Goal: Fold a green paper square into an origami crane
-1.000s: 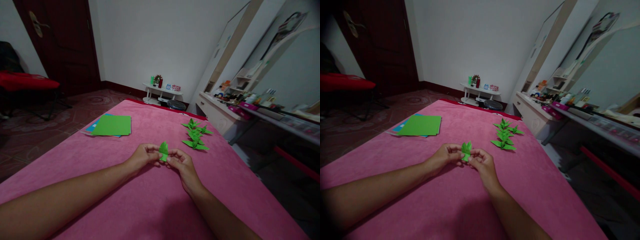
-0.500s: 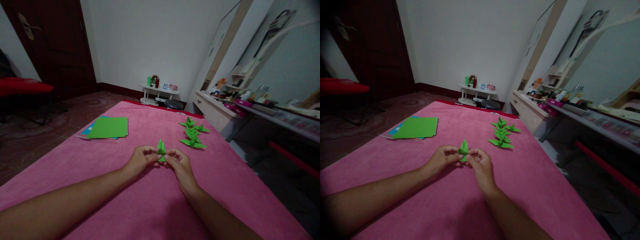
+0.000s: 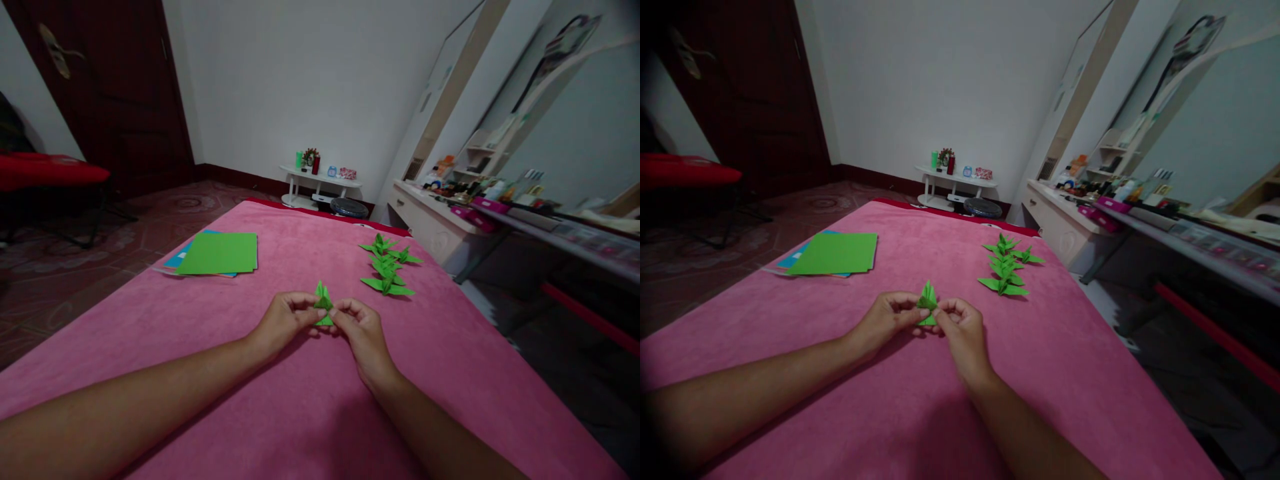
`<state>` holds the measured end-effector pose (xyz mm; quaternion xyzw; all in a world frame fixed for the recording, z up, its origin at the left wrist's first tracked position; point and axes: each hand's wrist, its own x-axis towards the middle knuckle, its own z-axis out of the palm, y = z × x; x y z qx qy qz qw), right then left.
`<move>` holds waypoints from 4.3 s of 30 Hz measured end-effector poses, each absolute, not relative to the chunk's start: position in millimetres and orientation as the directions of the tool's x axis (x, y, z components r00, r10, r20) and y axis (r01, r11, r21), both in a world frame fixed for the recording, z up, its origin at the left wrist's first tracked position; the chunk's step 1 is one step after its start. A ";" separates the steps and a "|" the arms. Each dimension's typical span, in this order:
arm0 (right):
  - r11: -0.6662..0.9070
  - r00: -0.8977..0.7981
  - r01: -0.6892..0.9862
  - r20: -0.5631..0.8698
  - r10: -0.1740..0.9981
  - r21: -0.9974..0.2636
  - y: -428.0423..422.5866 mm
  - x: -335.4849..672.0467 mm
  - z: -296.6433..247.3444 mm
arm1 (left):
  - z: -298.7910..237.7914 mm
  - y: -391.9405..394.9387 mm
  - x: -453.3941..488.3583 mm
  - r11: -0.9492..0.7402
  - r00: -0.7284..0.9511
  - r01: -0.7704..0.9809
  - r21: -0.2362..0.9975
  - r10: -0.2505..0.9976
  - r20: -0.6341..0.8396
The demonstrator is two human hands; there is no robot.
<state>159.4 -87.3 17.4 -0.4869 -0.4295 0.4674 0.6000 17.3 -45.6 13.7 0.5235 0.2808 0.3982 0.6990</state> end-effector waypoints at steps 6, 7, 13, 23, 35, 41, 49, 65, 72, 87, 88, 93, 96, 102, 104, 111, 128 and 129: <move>0.072 0.199 -0.180 0.036 0.979 -0.981 -87.1 158.8 13.7 | 15.4 -47.0 18.2 0.138 0.510 -0.277 0.951 0.860 0.024; 0.071 0.200 -0.175 0.035 0.979 -0.982 -87.2 158.7 13.6 | 15.2 -47.3 18.4 0.134 0.506 -0.282 0.950 0.862 0.029; 0.086 0.196 -0.085 0.068 0.978 -0.993 -88.1 158.2 17.4 | 13.3 -48.3 19.6 0.059 0.488 -0.282 0.957 0.868 0.090; 0.084 0.183 -0.058 0.072 0.980 -0.995 -88.0 156.2 17.6 | 14.4 -48.9 18.4 -0.029 0.519 -0.221 0.975 0.843 0.142; 0.078 0.174 -0.090 0.062 0.983 -0.993 -86.5 157.5 12.4 | 12.3 -47.2 19.1 -0.032 0.510 -0.170 0.985 0.852 0.115; 0.053 0.157 -0.135 0.031 0.987 -0.989 -85.7 158.3 10.7 | 12.9 -48.8 19.1 -0.087 0.410 -0.164 0.983 0.900 0.148; 0.094 0.155 -0.149 0.070 0.985 -0.984 -87.4 162.1 10.2 | 18.5 -51.3 17.5 -0.164 0.457 -0.159 0.973 0.862 0.220; 0.032 0.089 -0.219 0.012 0.996 -0.975 -85.9 166.2 9.8 | 12.8 -45.3 13.0 -0.354 0.519 0.041 0.934 0.807 0.283; 0.035 0.075 -0.221 0.019 0.997 -0.975 -83.9 167.5 5.8 | 19.5 -45.2 9.3 -0.270 0.555 -0.003 0.963 0.800 0.227; 0.092 0.042 -0.181 0.086 0.995 -0.979 -84.5 172.0 9.8 | 4.6 -36.8 13.6 0.051 0.600 -0.274 0.960 0.790 0.129; 0.093 0.044 -0.182 0.086 0.995 -0.979 -84.5 172.5 9.8 | 5.0 -36.5 13.3 0.061 0.610 -0.276 0.959 0.782 0.126; 0.132 0.071 -0.153 0.122 0.990 -0.979 -85.4 173.8 11.1 | 8.4 -36.8 13.0 0.115 0.613 -0.309 0.944 0.783 0.105; 0.147 0.061 -0.105 0.141 0.988 -0.984 -85.3 175.7 10.7 | 10.0 -37.2 13.4 0.146 0.596 -0.324 0.935 0.799 0.082; 0.118 0.048 -0.078 0.115 0.992 -0.990 -83.5 179.3 7.6 | 12.4 -38.7 12.9 0.205 0.596 -0.323 0.924 0.802 0.030; 0.116 0.051 -0.080 0.112 0.992 -0.990 -83.5 178.5 7.8 | 12.8 -39.1 12.8 0.234 0.598 -0.332 0.914 0.801 0.013; 0.101 0.045 -0.051 0.098 0.994 -0.994 -83.2 172.7 12.0 | 8.3 -36.6 14.5 0.321 0.639 -0.346 0.881 0.769 -0.029; 0.110 -0.005 0.057 0.109 0.994 -0.992 -82.0 176.8 16.5 | 4.8 -30.5 11.8 0.363 0.673 -0.301 0.882 0.736 -0.073; 0.115 -0.008 0.066 0.115 0.993 -0.991 -81.9 177.4 16.4 | 4.9 -30.8 12.0 0.364 0.668 -0.303 0.881 0.740 -0.077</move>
